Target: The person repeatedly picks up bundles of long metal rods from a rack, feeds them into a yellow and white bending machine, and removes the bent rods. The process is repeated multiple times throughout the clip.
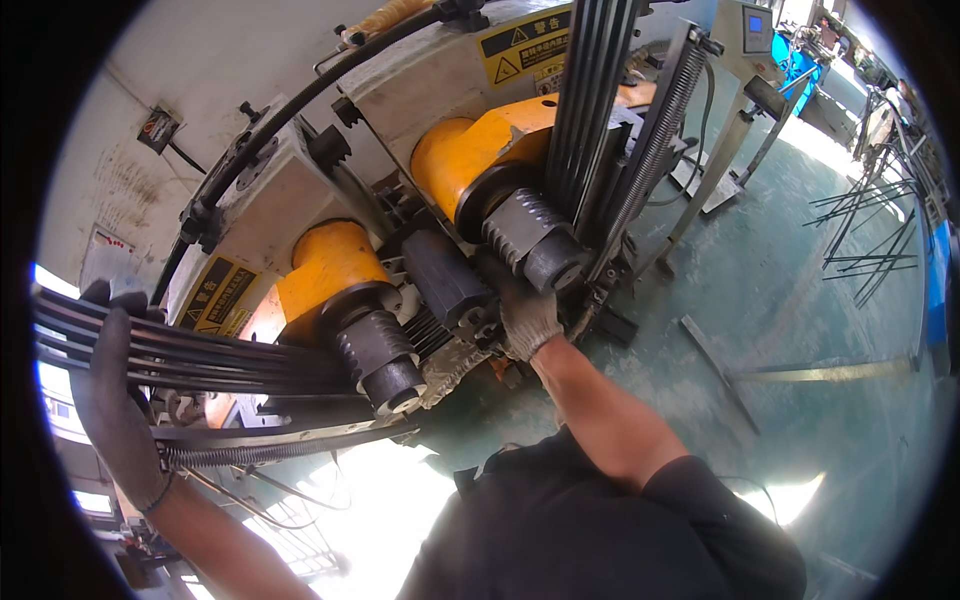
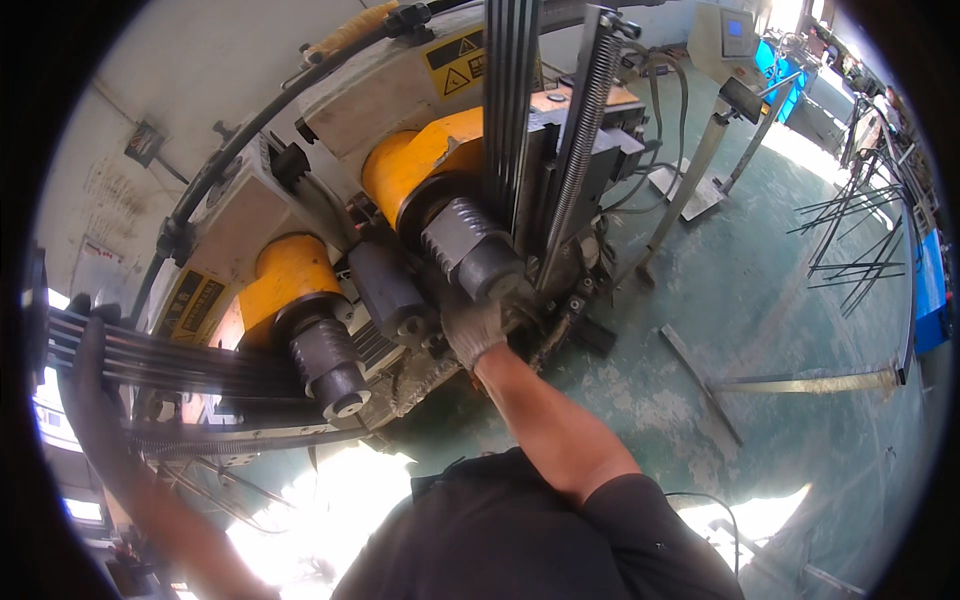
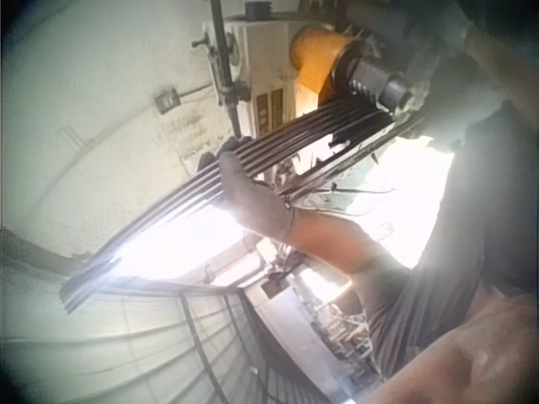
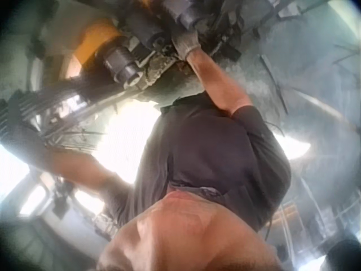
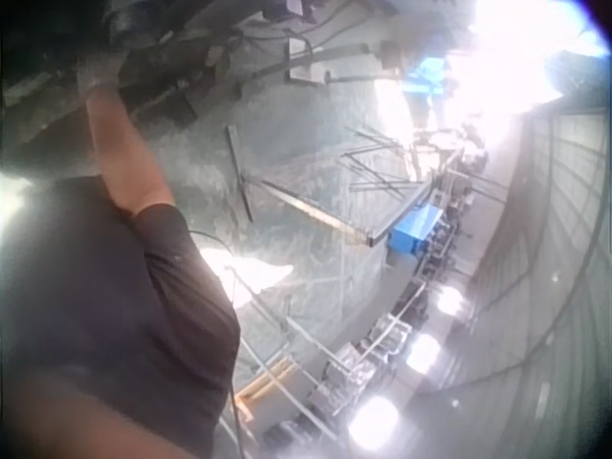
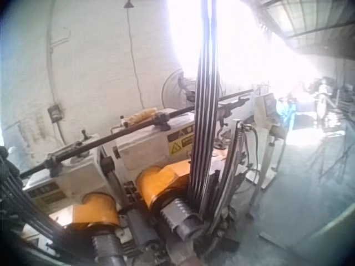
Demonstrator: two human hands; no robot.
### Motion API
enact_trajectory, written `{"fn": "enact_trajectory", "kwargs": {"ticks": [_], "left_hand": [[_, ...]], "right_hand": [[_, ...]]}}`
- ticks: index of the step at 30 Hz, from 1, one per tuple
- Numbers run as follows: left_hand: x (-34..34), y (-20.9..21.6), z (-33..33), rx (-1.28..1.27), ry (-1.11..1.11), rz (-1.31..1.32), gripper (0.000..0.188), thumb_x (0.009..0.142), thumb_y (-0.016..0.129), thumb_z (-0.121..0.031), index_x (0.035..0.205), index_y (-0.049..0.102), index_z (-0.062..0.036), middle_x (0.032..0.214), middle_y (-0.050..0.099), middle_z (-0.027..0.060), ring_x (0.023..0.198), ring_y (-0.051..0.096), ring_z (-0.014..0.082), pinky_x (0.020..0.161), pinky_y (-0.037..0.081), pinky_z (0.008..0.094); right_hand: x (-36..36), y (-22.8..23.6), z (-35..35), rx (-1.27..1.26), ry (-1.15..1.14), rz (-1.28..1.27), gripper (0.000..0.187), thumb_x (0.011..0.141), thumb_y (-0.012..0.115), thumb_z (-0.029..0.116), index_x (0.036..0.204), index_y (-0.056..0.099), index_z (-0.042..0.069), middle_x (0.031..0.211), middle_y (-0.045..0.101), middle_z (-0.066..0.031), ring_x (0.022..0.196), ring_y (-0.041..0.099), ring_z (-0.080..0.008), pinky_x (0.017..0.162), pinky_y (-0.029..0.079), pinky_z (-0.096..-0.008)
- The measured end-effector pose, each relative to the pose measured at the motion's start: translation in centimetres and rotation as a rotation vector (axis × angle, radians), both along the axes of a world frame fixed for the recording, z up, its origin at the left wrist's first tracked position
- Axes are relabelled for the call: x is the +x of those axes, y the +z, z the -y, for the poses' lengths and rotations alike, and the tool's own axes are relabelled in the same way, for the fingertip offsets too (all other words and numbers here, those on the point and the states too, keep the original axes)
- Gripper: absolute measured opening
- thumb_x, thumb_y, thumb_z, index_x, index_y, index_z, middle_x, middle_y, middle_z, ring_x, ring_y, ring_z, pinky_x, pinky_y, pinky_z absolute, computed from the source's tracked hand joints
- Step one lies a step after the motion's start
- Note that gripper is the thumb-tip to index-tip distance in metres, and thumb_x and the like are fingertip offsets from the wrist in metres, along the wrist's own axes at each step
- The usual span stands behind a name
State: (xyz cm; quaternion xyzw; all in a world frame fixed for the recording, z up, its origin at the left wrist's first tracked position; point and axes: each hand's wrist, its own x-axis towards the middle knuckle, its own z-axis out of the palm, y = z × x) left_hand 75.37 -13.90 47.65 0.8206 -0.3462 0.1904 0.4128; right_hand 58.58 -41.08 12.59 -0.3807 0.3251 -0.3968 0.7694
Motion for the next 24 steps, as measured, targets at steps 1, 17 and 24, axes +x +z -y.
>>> {"fn": "enact_trajectory", "kwargs": {"ticks": [1, 17, 24], "left_hand": [[-0.2, 0.3, 1.1, 0.026, 0.041, 0.058, 0.058, 0.102, 0.076, -0.038, 0.143, 0.069, 0.0021, 0.114, 0.082, 0.0146, 0.103, 0.081, 0.0238, 0.097, 0.061, 0.0376], [1.0, 0.6, 3.4, 0.017, -0.223, -0.051, 0.050, 0.102, 0.080, -0.027, 0.142, 0.070, 0.0022, 0.112, 0.084, 0.0154, 0.106, 0.083, 0.0243, 0.103, 0.062, 0.0367], [1.2, 0.6, 3.1, 0.008, -0.253, -0.090, 0.052, 0.103, 0.080, -0.029, 0.144, 0.069, 0.0014, 0.113, 0.084, 0.0159, 0.110, 0.083, 0.0264, 0.104, 0.063, 0.0378]], "right_hand": [[0.3, -0.4, 0.1, -0.064, -0.030, -0.018, 0.031, 0.103, 0.082, 0.019, 0.129, 0.078, 0.003, 0.114, 0.080, -0.0078, 0.083, 0.075, -0.0160, 0.063, 0.059, -0.0319], [0.2, -1.7, 0.5, -0.565, -0.138, -0.157, 0.037, 0.101, 0.082, 0.018, 0.133, 0.076, 0.000, 0.128, 0.080, -0.0110, 0.114, 0.075, -0.0223, 0.099, 0.058, -0.0372], [-0.1, -0.7, 0.2, -0.486, -0.111, -0.100, 0.032, 0.101, 0.082, 0.016, 0.128, 0.078, 0.000, 0.123, 0.082, -0.0113, 0.112, 0.077, -0.0225, 0.098, 0.059, -0.0379]]}}
